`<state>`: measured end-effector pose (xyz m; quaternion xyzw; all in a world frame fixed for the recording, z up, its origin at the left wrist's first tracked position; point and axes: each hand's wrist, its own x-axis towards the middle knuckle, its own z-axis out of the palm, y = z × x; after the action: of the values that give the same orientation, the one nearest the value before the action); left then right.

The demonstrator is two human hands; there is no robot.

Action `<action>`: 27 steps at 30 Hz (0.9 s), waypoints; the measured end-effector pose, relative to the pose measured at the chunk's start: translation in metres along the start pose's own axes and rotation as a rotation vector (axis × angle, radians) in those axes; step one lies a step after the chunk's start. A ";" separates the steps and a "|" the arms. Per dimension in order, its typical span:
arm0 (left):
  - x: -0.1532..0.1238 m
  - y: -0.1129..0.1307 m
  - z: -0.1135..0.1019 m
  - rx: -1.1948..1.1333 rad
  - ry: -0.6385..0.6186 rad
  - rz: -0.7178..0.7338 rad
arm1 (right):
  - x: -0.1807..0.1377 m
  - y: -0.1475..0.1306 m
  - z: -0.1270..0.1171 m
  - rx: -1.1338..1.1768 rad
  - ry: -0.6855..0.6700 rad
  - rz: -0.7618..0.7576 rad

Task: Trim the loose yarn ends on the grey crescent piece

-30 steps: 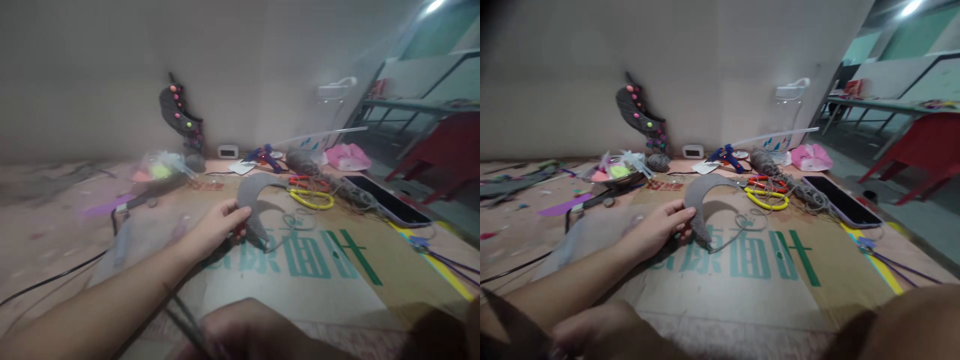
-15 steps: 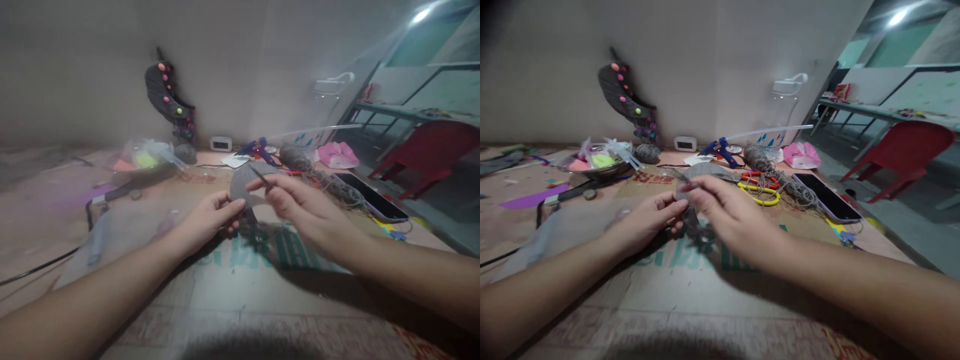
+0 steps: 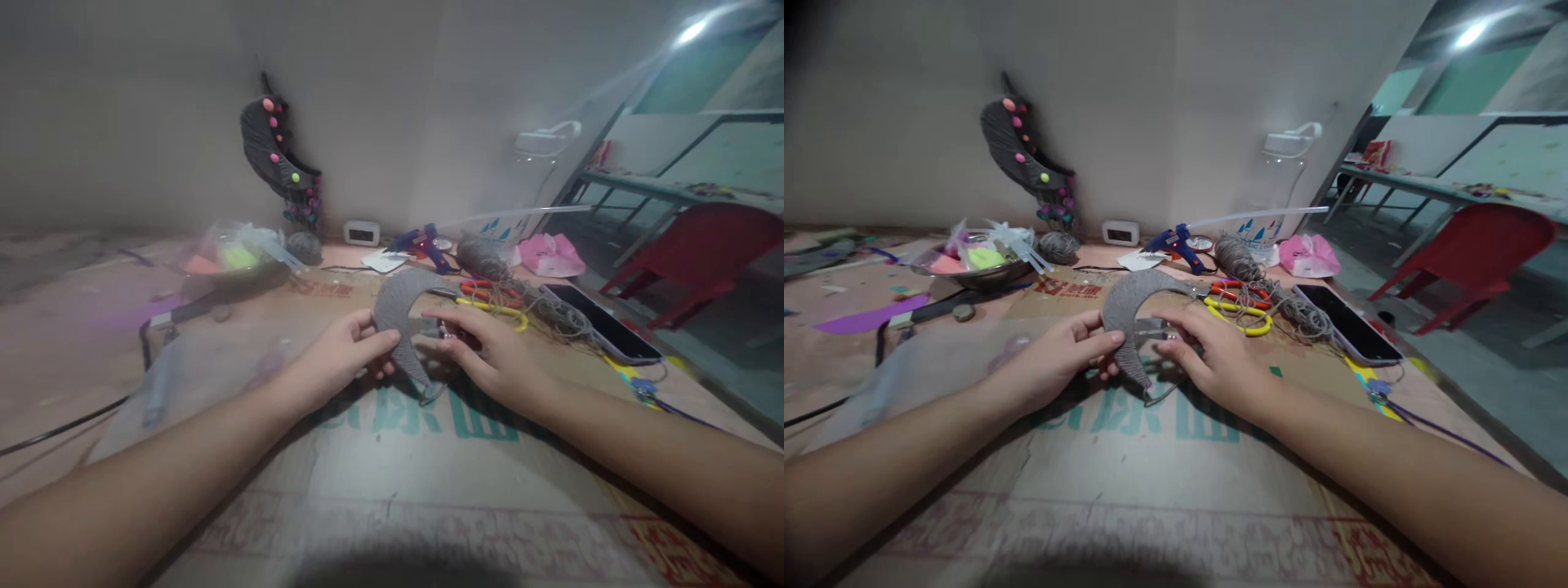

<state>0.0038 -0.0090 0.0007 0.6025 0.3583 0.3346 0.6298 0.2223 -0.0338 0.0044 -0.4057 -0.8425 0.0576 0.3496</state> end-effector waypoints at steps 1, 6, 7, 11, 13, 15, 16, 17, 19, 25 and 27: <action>0.000 0.000 0.000 0.000 -0.010 0.016 | 0.000 0.001 0.000 -0.013 0.011 0.006; -0.001 -0.003 -0.001 -0.031 -0.032 0.081 | -0.001 0.005 0.000 -0.066 0.011 -0.007; -0.001 -0.003 -0.001 -0.028 -0.033 0.083 | -0.001 0.006 0.000 -0.072 0.005 -0.015; 0.000 -0.001 0.000 0.005 -0.010 0.066 | 0.001 0.008 0.000 -0.083 -0.002 -0.027; 0.000 0.000 0.001 0.019 0.000 0.045 | 0.001 0.008 -0.002 -0.095 -0.014 -0.039; 0.000 0.000 0.002 0.028 0.006 0.026 | 0.001 0.009 -0.004 -0.128 -0.042 -0.057; 0.000 0.000 0.002 0.030 0.007 0.021 | 0.000 0.009 -0.005 -0.149 -0.056 -0.071; 0.000 0.000 0.002 0.029 0.009 0.020 | 0.000 0.009 -0.006 -0.169 -0.066 -0.087; 0.000 -0.002 0.001 0.025 0.012 0.025 | 0.000 0.008 -0.008 -0.203 -0.075 -0.117; 0.001 -0.004 -0.001 -0.008 0.002 0.040 | -0.001 0.007 -0.009 -0.243 -0.072 -0.128; 0.001 -0.004 -0.001 -0.019 -0.003 0.044 | -0.001 0.006 -0.009 -0.250 -0.075 -0.126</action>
<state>0.0034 -0.0073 -0.0037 0.6049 0.3409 0.3507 0.6285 0.2324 -0.0319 0.0084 -0.3899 -0.8793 -0.0547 0.2678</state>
